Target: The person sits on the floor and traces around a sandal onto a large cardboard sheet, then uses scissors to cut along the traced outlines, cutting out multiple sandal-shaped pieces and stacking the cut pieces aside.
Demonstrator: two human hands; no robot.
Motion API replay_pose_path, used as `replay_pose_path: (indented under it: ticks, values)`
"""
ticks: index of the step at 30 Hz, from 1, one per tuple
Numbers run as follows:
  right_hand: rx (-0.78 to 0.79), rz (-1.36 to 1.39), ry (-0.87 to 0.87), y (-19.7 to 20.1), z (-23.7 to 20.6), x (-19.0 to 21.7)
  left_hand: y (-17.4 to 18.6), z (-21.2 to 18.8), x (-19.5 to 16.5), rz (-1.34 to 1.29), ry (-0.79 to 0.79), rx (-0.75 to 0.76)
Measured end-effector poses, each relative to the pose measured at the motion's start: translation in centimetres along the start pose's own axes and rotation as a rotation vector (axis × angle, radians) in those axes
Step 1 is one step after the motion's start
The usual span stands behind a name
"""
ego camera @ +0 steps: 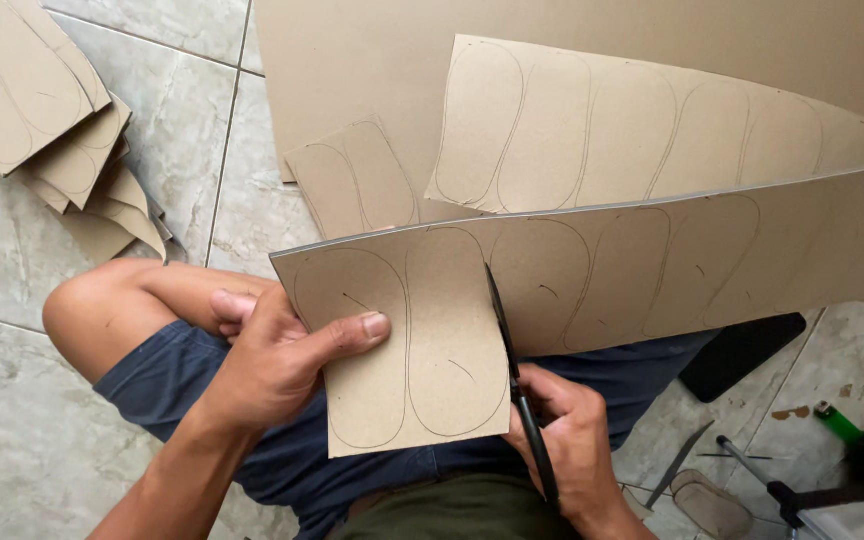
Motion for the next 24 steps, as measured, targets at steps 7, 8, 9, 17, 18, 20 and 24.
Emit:
replay_pose_path:
  ticks: [7,8,9,17,18,20,24]
  values:
    - [-0.057,-0.011,-0.019,-0.1,-0.3,-0.5,0.1,-0.2,0.6,-0.044,0.002,-0.044]
    - [-0.055,0.022,-0.019,-0.1,-0.3,-0.6,0.1,-0.2,0.8,-0.047,0.008,-0.042]
    - [-0.053,0.056,-0.018,-0.1,-0.4,-0.7,0.1,-0.2,0.9,-0.050,0.012,-0.040]
    - [-0.013,0.176,-0.075,-0.5,-0.5,-1.4,0.3,-0.2,1.3,-0.069,-0.005,-0.041]
    - [0.005,0.142,-0.053,-0.4,-0.3,-1.1,0.3,-0.2,1.3,-0.086,-0.012,-0.044]
    - [0.030,0.077,-0.039,-0.2,0.2,-0.5,0.0,-0.3,1.4,-0.125,-0.012,-0.041]
    - [0.049,0.076,0.010,-0.2,1.0,0.5,-0.8,-0.9,1.5,-0.221,0.008,-0.016]
Point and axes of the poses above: each hand's wrist, its own z-axis towards the middle knuckle, its own y-axis out of the back of the hand, x = y × z, the point moved 4 cm from there along z, towards the middle knuckle, and after that the axes turned 13 degrees about x, right-handed, at the moved point
